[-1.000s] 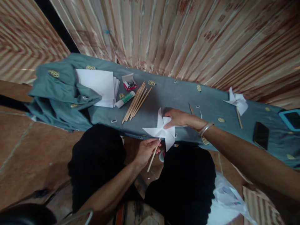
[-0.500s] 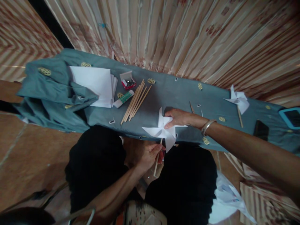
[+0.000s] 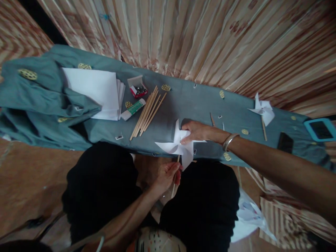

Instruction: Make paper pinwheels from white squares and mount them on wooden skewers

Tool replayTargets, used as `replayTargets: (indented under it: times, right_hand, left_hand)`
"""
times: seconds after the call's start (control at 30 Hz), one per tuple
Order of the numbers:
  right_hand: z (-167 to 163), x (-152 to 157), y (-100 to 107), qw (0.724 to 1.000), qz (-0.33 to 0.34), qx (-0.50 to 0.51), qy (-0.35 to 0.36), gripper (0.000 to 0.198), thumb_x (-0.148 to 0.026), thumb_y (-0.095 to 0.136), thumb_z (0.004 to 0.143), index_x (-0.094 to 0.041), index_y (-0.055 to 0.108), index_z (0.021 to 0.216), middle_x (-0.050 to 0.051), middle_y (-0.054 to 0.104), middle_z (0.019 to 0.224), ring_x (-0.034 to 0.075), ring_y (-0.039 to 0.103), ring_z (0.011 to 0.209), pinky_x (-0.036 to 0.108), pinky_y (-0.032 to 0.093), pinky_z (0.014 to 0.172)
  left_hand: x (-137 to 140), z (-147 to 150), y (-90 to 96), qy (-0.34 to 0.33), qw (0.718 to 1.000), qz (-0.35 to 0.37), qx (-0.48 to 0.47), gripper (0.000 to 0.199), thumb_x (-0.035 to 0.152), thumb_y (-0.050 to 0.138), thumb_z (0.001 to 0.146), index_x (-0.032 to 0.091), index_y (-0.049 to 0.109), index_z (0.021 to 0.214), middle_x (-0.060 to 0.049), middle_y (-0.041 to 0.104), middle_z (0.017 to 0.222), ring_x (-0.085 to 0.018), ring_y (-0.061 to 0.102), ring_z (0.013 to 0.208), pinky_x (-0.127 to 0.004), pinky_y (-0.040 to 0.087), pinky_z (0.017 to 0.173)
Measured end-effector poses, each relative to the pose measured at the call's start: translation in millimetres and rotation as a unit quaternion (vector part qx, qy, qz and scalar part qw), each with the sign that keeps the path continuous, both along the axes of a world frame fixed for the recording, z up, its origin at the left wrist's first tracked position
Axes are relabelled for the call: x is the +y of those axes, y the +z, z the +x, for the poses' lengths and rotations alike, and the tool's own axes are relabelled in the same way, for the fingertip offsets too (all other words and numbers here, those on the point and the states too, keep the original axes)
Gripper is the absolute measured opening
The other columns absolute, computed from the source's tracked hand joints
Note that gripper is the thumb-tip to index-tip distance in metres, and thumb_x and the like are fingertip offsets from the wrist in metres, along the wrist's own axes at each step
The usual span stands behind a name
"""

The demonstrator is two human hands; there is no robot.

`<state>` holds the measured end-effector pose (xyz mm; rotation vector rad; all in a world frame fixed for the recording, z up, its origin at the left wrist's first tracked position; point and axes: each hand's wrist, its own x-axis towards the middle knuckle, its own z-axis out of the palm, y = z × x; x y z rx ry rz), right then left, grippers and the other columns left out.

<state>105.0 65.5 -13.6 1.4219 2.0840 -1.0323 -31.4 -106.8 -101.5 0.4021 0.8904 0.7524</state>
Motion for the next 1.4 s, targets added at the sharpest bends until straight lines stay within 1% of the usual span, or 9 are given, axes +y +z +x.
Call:
replayTargets:
  times: [0.13, 0.27, 0.43, 0.6, 0.8, 1.03, 1.27, 1.4]
  right_hand:
    - [0.4, -1.4, -1.9, 1.000, -0.003, 0.010, -0.011, 0.019, -0.032, 0.076, 0.068, -0.016, 0.067, 0.076, -0.003, 0.059, 0.068, 0.012, 0.049, 0.060, 0.025, 0.034, 0.054]
    - [3.1, -2.4, -5.0, 1.000, 0.007, 0.008, -0.013, 0.020, -0.034, 0.076, 0.068, -0.017, 0.069, 0.077, -0.002, 0.061, 0.069, 0.013, 0.053, 0.062, 0.026, 0.035, 0.054]
    - [4.5, -3.4, -6.0, 1.000, 0.009, 0.013, -0.012, 0.021, -0.034, 0.075, 0.069, -0.017, 0.071, 0.080, 0.000, 0.064, 0.073, 0.015, 0.056, 0.066, 0.026, 0.037, 0.057]
    - [1.4, -3.8, -2.1, 1.000, 0.003, 0.014, -0.011, 0.022, -0.035, 0.075, 0.069, -0.016, 0.071, 0.079, 0.000, 0.062, 0.071, 0.014, 0.055, 0.065, 0.026, 0.037, 0.056]
    - [-0.2, -4.0, -1.5, 0.999, -0.006, 0.023, -0.024, 0.020, -0.033, 0.075, 0.069, -0.016, 0.068, 0.075, -0.001, 0.060, 0.069, 0.013, 0.053, 0.063, 0.025, 0.037, 0.055]
    - [-1.7, -4.5, -0.8, 1.000, -0.002, 0.015, -0.023, 0.020, -0.034, 0.074, 0.068, -0.017, 0.065, 0.072, -0.001, 0.060, 0.068, 0.014, 0.055, 0.065, 0.026, 0.037, 0.055]
    - [0.6, -3.4, -2.2, 0.999, -0.008, 0.030, -0.016, 0.018, -0.033, 0.073, 0.069, -0.017, 0.067, 0.074, -0.001, 0.063, 0.071, 0.013, 0.054, 0.062, 0.025, 0.037, 0.054]
    - [-0.3, -3.5, -1.6, 0.999, -0.012, 0.029, -0.025, 0.019, -0.033, 0.074, 0.068, -0.016, 0.067, 0.074, -0.001, 0.063, 0.070, 0.013, 0.054, 0.063, 0.025, 0.037, 0.054]
  left_hand:
    - [0.1, 1.1, 1.6, 0.005, 1.000, 0.000, 0.001, 0.058, 0.070, 0.072, 0.060, 0.014, 0.061, 0.068, 0.004, 0.051, 0.042, -0.008, 0.044, 0.032, -0.021, 0.031, 0.036]
    - [-1.1, 3.2, 0.5, 0.003, 1.000, -0.003, 0.014, 0.055, 0.068, 0.070, 0.063, 0.014, 0.061, 0.069, 0.004, 0.051, 0.043, -0.009, 0.046, 0.033, -0.022, 0.033, 0.037]
    - [-2.6, 6.9, 0.2, 0.015, 1.000, 0.001, 0.011, 0.058, 0.071, 0.070, 0.062, 0.014, 0.061, 0.070, 0.003, 0.053, 0.044, -0.010, 0.047, 0.034, -0.023, 0.034, 0.037]
    - [-3.1, 10.9, 0.6, 0.028, 1.000, -0.006, -0.001, 0.060, 0.072, 0.070, 0.060, 0.014, 0.060, 0.069, 0.002, 0.052, 0.044, -0.010, 0.047, 0.035, -0.023, 0.034, 0.039]
    - [-3.4, 13.4, 3.4, 0.019, 1.000, -0.015, -0.004, 0.061, 0.073, 0.069, 0.061, 0.014, 0.061, 0.071, 0.002, 0.054, 0.047, -0.010, 0.050, 0.037, -0.023, 0.039, 0.042]
    - [-4.0, 15.9, 6.7, 0.017, 1.000, -0.013, -0.017, 0.059, 0.071, 0.068, 0.065, 0.013, 0.062, 0.075, 0.002, 0.056, 0.051, -0.011, 0.054, 0.042, -0.024, 0.043, 0.046]
    - [-1.8, 7.6, 5.4, 0.001, 1.000, -0.018, -0.015, 0.059, 0.072, 0.070, 0.061, 0.014, 0.061, 0.070, 0.002, 0.055, 0.049, -0.011, 0.052, 0.039, -0.024, 0.041, 0.042]
    - [1.6, 0.3, 3.5, -0.009, 1.000, -0.022, -0.019, 0.059, 0.071, 0.073, 0.058, 0.014, 0.061, 0.068, 0.003, 0.054, 0.045, -0.010, 0.049, 0.035, -0.023, 0.039, 0.039]
